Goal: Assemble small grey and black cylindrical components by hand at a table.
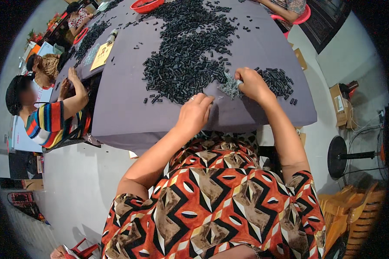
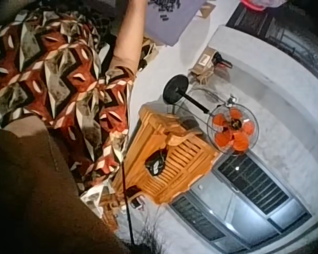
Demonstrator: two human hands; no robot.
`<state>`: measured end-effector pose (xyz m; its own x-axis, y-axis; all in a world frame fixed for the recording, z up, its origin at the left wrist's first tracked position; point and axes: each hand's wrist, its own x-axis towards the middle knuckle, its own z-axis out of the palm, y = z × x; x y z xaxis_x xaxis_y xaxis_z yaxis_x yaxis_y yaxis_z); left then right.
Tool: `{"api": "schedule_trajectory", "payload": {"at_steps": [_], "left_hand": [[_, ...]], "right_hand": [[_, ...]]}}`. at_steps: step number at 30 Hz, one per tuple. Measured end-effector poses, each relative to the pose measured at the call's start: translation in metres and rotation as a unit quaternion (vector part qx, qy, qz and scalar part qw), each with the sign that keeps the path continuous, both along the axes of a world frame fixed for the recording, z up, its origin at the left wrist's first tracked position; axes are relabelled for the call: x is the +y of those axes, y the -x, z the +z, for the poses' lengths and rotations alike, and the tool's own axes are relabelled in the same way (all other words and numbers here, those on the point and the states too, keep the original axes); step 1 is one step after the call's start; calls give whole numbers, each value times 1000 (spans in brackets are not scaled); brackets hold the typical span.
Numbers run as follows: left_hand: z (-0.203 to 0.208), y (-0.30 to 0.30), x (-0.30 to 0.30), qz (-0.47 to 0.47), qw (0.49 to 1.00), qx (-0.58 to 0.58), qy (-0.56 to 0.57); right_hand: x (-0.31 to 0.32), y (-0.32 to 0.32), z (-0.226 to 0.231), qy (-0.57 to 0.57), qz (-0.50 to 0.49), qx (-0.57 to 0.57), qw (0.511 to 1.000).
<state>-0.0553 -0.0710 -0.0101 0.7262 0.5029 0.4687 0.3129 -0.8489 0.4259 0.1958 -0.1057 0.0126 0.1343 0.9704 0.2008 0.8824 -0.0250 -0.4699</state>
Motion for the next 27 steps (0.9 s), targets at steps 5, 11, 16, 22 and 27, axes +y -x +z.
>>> {"api": "schedule_trajectory", "payload": {"at_steps": [5,11,16,22,27], "left_hand": [[-2,0,0,14,1000,-15,13],[-5,0,0,30,999,-30,32],[-6,0,0,28,998,-47,40],[-4,2,-2,29,996,-37,71],[-6,2,0,22,998,-47,45]], "right_hand": [[1,-1,-2,-3,10,3,1000],[-1,-2,-2,0,-4,1,1000],[4,-3,-3,16,45,-31,998],[0,1,2,31,46,-12,998],[-5,-9,3,2,14,66,998]]}}
